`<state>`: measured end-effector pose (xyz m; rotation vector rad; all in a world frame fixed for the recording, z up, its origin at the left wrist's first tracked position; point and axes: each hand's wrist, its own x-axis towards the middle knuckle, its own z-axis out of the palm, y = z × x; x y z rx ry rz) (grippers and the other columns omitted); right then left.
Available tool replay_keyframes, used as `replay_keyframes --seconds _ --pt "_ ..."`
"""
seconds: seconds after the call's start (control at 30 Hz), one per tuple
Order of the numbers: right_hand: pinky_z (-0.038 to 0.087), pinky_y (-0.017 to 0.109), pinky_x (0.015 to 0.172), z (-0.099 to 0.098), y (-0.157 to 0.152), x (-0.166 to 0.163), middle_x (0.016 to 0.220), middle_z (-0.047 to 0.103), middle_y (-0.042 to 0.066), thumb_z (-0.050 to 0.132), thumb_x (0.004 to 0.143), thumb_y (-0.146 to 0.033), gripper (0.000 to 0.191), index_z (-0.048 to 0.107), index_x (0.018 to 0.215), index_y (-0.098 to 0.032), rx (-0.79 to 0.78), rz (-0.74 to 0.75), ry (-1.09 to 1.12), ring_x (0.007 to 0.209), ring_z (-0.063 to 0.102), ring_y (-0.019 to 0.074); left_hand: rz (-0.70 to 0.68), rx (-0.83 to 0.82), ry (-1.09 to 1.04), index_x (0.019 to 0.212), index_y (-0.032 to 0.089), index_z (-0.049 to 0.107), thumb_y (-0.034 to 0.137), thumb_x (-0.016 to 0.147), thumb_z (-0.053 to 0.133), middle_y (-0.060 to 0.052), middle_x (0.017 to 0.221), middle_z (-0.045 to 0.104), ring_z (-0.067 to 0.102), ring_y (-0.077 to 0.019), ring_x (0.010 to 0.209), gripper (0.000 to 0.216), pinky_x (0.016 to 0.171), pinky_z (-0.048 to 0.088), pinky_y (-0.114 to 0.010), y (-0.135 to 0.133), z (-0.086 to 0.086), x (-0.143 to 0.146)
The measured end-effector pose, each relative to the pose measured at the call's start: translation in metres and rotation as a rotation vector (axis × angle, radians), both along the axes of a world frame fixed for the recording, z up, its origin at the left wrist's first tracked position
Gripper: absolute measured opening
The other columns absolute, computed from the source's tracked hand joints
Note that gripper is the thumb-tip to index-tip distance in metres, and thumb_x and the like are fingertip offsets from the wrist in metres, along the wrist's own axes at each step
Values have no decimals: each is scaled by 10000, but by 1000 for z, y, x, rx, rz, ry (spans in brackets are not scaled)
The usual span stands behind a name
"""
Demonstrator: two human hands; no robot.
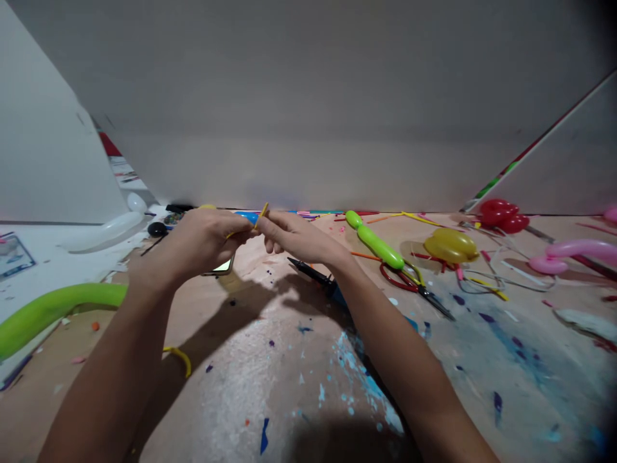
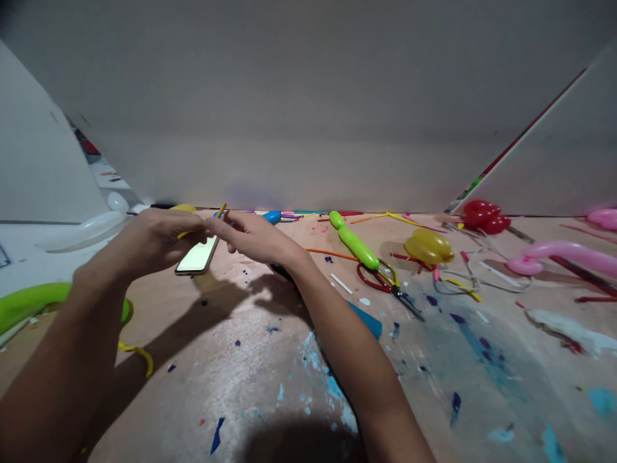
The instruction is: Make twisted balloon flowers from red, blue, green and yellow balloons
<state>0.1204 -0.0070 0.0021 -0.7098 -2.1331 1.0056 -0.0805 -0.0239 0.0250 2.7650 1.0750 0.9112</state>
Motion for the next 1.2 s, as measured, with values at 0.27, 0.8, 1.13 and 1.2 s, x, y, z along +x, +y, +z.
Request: replay_keyframes --seconds 0.27,0.8,1.13,1.2 --pt "312 219 533 1 -5 -7 598 480 -24 369 975 -386 417 488 647 -158 174 -127 60 539 422 77 -19 -37 35 872 181 704 332 893 513 -22 684 644 492 -111 577 244 577 344 -221 -6 5 1" --pt "400 222 610 1 -11 -12 745 669 13 539 862 -153 145 681 893 -155 550 -308 229 607 522 93 261 72 14 932 179 688 419 926 441 -31 676 656 541 -135 583 344 571 342 -245 -16 10 3" --pt "452 240 649 5 -15 -12 834 682 37 587 854 -242 130 655 920 -153 383 -260 226 690 579 108 223 117 27 843 177 653 333 903 469 -24 657 630 534 -135 583 248 566 333 -244 -16 9 3" --pt "462 239 651 5 -14 -11 868 672 40 613 851 -352 230 626 966 -153 237 -154 183 726 591 114 196 115 28 834 177 645 319 896 477 -31 682 642 544 -137 595 228 580 350 -248 -15 9 2"
